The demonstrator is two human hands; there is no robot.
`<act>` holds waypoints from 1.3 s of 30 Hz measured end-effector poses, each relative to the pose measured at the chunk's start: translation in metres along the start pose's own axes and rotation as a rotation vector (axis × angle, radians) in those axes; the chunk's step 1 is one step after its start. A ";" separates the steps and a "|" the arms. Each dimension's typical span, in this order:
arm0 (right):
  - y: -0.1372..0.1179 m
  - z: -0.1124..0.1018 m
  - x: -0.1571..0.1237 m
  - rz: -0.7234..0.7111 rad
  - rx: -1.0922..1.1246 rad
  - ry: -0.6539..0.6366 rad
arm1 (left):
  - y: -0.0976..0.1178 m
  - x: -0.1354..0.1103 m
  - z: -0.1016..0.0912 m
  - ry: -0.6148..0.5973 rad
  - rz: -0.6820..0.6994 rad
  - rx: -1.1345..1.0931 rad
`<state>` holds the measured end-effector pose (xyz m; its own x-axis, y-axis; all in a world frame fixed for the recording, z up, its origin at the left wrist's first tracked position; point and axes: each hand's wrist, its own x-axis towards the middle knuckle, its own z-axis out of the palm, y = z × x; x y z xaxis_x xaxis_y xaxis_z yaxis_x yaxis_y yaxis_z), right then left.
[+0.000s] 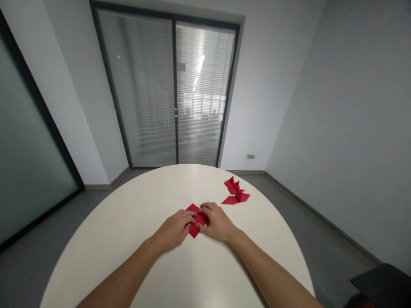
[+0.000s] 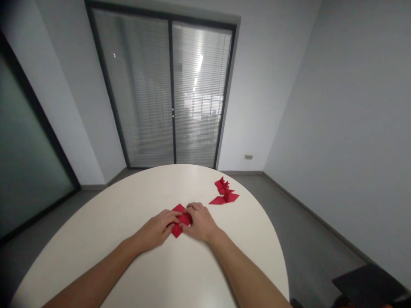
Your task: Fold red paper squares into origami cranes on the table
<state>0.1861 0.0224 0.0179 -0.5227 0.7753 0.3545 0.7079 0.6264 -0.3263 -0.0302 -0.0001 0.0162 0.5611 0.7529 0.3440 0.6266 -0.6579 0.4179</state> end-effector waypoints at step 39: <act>0.004 -0.020 -0.002 -0.302 0.025 -0.130 | -0.001 -0.003 0.003 -0.027 -0.033 0.154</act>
<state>0.1993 0.0223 0.0331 -0.7648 0.5566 0.3246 0.5002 0.8304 -0.2455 -0.0312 -0.0017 0.0124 0.5520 0.7746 0.3086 0.7193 -0.6296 0.2936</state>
